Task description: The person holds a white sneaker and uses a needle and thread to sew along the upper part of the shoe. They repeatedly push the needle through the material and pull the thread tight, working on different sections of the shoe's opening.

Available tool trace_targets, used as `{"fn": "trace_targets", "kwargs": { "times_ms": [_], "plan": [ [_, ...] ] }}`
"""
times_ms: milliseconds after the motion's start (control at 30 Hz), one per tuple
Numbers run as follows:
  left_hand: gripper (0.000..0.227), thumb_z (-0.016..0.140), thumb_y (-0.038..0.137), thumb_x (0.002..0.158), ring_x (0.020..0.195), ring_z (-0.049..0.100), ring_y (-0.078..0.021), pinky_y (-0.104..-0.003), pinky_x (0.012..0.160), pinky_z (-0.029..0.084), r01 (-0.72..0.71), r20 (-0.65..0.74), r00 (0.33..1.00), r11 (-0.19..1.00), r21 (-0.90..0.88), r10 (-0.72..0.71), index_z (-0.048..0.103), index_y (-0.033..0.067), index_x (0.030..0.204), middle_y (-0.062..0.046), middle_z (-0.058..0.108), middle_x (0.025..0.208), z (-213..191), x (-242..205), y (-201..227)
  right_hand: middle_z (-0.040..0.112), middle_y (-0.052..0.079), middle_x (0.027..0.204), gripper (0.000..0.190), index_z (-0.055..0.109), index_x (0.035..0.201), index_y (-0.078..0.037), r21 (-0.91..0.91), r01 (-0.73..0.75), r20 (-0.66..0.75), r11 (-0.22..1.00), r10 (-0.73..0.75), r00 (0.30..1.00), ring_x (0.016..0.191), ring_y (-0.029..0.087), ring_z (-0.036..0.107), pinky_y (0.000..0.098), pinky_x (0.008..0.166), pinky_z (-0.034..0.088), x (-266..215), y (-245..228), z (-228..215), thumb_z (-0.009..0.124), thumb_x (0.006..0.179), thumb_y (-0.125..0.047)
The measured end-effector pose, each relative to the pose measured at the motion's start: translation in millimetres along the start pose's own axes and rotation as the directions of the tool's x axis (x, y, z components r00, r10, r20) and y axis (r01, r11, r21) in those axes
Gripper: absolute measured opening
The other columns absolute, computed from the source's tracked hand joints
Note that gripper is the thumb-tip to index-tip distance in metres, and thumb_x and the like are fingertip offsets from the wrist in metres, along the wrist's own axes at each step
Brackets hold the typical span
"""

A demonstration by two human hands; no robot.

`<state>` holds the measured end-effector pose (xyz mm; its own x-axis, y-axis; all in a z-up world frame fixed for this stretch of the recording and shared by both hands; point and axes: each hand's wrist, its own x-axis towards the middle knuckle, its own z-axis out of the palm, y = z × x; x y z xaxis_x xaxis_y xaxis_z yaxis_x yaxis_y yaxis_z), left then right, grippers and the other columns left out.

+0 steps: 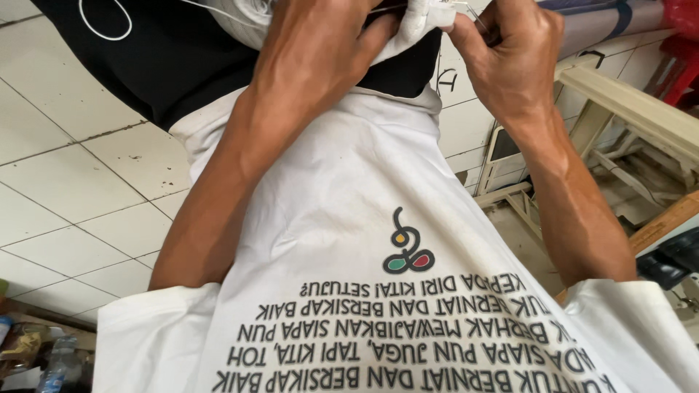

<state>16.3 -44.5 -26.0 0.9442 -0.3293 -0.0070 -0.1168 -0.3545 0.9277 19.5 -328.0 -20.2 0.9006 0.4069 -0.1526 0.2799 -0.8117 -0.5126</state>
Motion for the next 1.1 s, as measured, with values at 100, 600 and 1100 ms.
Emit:
{"fn": "trace_targets", "kwargs": {
  "times_ms": [100,600,1100],
  "plan": [
    [0.032,0.094,0.016,0.091,0.069,0.066,-0.0329,-0.046,0.047,0.054,0.035,-0.007,0.999,0.883,0.468,-0.037,0.066,0.0061,0.103,-0.014,0.067,0.090,-33.8,-13.2,27.6,0.058,0.006,0.074,0.053,0.054,0.092,0.000,0.009,-0.022,0.026,1.000,0.021,0.999,0.064,0.021,0.046,0.0418,0.064,0.038,0.6,-7.1,-1.1,0.090,0.123,-0.024],
    [0.029,0.047,0.027,0.111,0.082,0.065,-0.0158,-0.030,0.080,0.055,0.223,-0.102,0.938,0.803,-0.553,-0.331,0.053,0.0051,0.092,-0.006,0.060,0.086,-22.5,-5.2,49.0,0.046,0.006,0.076,0.036,0.040,0.099,-0.002,0.213,-0.137,0.212,0.967,0.092,0.973,0.066,0.023,0.040,0.0428,0.065,0.034,12.5,-33.4,-5.8,0.070,0.117,-0.011],
    [0.062,0.038,0.048,0.111,0.073,0.067,-0.0306,-0.046,0.073,0.053,0.394,0.059,0.919,0.914,-0.100,-0.389,0.060,0.0074,0.070,-0.015,0.066,0.069,-30.6,20.9,7.2,0.071,0.004,0.062,0.034,0.077,0.120,-0.013,0.621,-0.056,-0.183,0.782,0.214,0.959,0.049,0.014,0.056,0.0285,0.051,0.046,31.4,-42.7,58.4,0.069,0.088,-0.005]
  ]
}}
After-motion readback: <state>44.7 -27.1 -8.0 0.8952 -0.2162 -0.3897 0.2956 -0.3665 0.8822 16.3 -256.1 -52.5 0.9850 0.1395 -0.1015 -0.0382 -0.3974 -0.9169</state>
